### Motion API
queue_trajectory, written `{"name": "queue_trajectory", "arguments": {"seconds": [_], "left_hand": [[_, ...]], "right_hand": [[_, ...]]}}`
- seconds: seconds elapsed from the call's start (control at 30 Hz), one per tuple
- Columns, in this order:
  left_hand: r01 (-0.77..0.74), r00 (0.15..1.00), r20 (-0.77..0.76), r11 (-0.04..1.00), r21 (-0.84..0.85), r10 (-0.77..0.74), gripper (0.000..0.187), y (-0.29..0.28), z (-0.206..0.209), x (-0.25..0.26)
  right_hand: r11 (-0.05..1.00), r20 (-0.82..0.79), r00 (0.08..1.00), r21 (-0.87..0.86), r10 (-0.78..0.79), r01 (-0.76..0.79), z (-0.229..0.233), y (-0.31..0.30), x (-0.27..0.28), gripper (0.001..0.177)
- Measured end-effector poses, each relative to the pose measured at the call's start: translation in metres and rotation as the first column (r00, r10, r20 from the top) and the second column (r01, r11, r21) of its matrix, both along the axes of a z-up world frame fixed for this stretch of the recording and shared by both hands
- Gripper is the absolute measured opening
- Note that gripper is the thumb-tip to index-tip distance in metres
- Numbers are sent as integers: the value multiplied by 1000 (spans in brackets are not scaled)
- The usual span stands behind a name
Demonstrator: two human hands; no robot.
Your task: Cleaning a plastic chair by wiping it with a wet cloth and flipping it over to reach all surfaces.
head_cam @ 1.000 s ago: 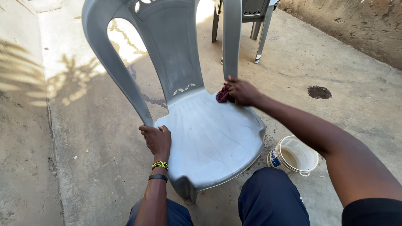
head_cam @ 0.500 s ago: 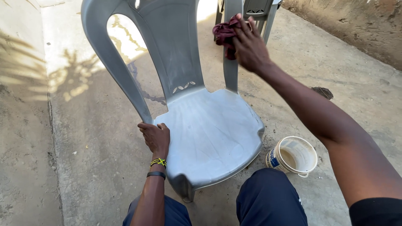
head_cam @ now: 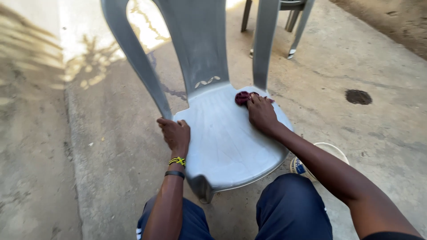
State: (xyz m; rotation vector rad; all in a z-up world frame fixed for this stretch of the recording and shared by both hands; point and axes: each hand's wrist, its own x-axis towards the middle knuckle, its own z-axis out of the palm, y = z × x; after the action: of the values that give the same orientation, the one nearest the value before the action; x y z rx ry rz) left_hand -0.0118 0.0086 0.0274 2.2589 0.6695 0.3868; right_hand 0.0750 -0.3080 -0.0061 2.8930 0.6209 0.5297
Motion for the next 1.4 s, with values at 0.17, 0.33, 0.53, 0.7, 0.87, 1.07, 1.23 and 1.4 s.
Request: {"name": "queue_trajectory", "arguments": {"seconds": [0.17,0.33,0.53,0.7,0.87,1.07,1.23,1.4], "left_hand": [[3,999,-54,1000,-5,-3,52,-1,4,1],[-4,999,-32,1000,15,4,52,-1,1,1],[-7,1000,8,1000,1,7,48,-7,8,2],[-33,998,45,998,-48,35,43,1,-8,10],[-90,991,101,996,-29,92,42,9,-34,23],[-8,994,105,1000,-20,10,37,8,-13,6],[-56,993,98,998,-25,58,41,10,-27,16],[-55,995,83,998,-37,58,42,6,-28,13]], "right_hand": [[984,-198,967,111,161,-142,3,39,-50,32],[944,-183,966,308,181,-119,17,45,12,45],[927,-40,999,376,24,-7,-2,85,46,47],[790,-79,954,582,291,-193,-9,165,-31,36],[654,-216,778,692,590,-304,35,166,-116,43],[652,-367,695,733,618,-192,113,66,-82,39],[894,-235,946,437,223,-102,64,-26,-37,42],[884,-376,897,467,230,-31,36,7,-116,42]]}}
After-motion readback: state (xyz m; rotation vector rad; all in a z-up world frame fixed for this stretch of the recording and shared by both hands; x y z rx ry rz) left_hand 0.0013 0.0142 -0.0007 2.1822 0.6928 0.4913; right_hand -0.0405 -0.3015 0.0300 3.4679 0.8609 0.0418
